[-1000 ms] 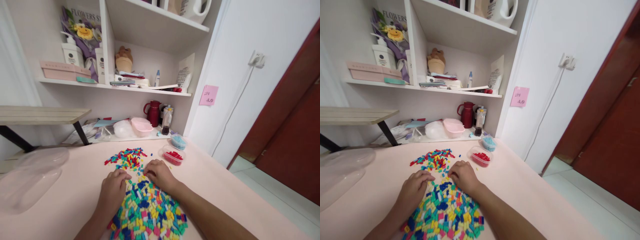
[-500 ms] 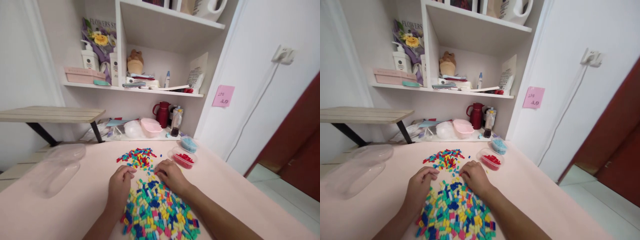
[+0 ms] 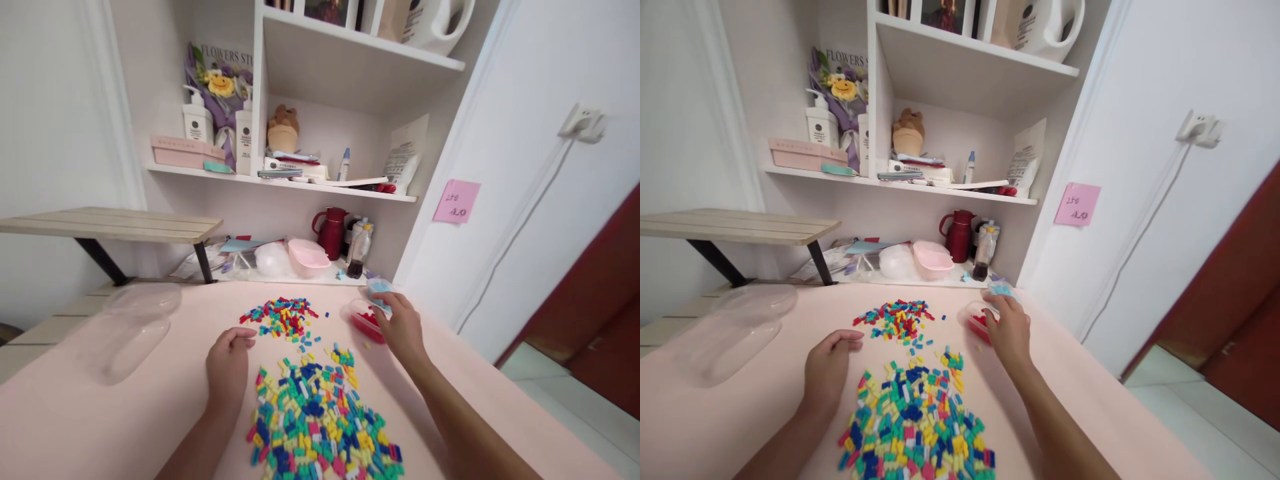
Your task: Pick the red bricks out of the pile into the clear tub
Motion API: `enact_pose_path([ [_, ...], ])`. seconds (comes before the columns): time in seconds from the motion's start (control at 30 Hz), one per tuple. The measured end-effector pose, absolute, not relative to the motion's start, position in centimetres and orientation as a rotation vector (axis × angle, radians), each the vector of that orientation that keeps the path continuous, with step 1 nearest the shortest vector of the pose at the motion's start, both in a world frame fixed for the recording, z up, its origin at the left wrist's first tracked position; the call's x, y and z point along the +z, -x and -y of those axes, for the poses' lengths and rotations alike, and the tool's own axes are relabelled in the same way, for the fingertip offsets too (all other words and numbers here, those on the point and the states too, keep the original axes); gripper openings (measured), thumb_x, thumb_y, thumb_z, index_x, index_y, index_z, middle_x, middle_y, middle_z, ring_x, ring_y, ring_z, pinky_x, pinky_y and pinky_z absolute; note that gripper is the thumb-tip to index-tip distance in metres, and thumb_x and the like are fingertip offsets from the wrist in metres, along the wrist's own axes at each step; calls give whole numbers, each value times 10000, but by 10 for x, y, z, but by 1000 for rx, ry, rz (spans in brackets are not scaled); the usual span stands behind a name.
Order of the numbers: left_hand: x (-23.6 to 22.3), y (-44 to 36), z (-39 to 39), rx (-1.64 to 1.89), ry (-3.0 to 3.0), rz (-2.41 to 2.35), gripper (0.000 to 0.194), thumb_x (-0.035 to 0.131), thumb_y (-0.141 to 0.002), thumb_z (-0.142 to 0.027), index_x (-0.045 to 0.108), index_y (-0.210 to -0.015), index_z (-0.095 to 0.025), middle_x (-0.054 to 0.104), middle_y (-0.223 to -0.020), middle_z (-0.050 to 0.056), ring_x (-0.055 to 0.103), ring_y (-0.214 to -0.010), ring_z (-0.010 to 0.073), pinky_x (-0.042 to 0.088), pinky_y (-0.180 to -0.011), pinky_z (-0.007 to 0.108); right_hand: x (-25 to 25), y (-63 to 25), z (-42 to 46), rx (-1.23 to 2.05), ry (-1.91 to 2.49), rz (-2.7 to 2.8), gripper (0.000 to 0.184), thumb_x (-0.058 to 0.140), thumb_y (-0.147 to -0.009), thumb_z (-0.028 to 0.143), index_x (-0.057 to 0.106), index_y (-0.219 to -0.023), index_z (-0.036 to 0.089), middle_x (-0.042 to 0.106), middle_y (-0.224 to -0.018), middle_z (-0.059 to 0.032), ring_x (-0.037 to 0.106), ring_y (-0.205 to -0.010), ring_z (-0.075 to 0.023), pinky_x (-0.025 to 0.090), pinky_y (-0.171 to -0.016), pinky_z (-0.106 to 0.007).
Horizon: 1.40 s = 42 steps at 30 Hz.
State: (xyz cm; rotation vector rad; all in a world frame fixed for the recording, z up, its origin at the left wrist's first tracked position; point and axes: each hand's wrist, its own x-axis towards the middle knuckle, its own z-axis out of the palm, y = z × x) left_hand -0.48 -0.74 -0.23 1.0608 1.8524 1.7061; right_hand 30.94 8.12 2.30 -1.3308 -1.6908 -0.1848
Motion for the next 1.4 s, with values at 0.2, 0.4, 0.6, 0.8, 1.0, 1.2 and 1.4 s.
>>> enact_pose_path([
  [0.2,-9,7,1,1628,-1219,-1849,273,436,-711,-243,701,-767,-208,739,-797,36,687,-782,211,524,-795,348,16,-285,-71,49,1155,1802,301,432,-905,259,636,-1125,234,639,-1128,-93,611,-1018,-246,479,-901,-423],
  [0.4,-18,-8,-3,1241,-1917,-1775,369,423,-815,-209,748,-986,-243,692,-1200,48,635,-1110,197,466,-998,370,1,-242,-50,388,972,2225,471,503,-932,367,498,-1387,246,553,-1382,-98,493,-1276,-271,386,-1072,-461],
  [0.6,-24,-22,0,853,-2265,-1845,424,425,-863,-178,677,-1195,-256,563,-1408,84,491,-1321,246,361,-1084,499,-4,-227,-43,384,928,2555,576,514,-938,466,402,-1466,264,459,-1479,-106,368,-1384,-302,253,-1129,-532],
  [0.8,-19,-17,-1,957,-2245,-1633,435,423,-813,-110,751,-1028,-299,720,-1177,18,634,-1139,189,450,-1037,396,2,-227,-46,651,648,2393,328,417,-995,391,695,-1120,269,709,-1146,-27,613,-1130,-188,423,-1034,-348],
  [1.0,-15,-13,-2,1017,-2125,-1810,447,363,-830,-118,745,-1034,-228,711,-1176,56,647,-1113,196,489,-991,361,-8,-226,-51,484,972,2238,374,517,-930,348,608,-1280,254,603,-1326,-83,528,-1236,-242,395,-1061,-420],
  [1.2,-25,-21,-2,767,-2230,-2018,511,378,-861,-134,566,-1335,-176,509,-1450,133,440,-1363,271,340,-1093,525,-8,-229,-48,372,1007,2567,561,487,-946,436,375,-1478,299,395,-1526,-62,308,-1410,-322,215,-1126,-567],
  [1.4,-20,-18,0,800,-2281,-1737,542,364,-832,-81,625,-1269,-269,630,-1329,50,544,-1259,199,356,-1109,460,-4,-231,-50,515,812,2457,352,476,-965,391,601,-1285,317,631,-1307,-36,495,-1281,-253,331,-1087,-464],
])
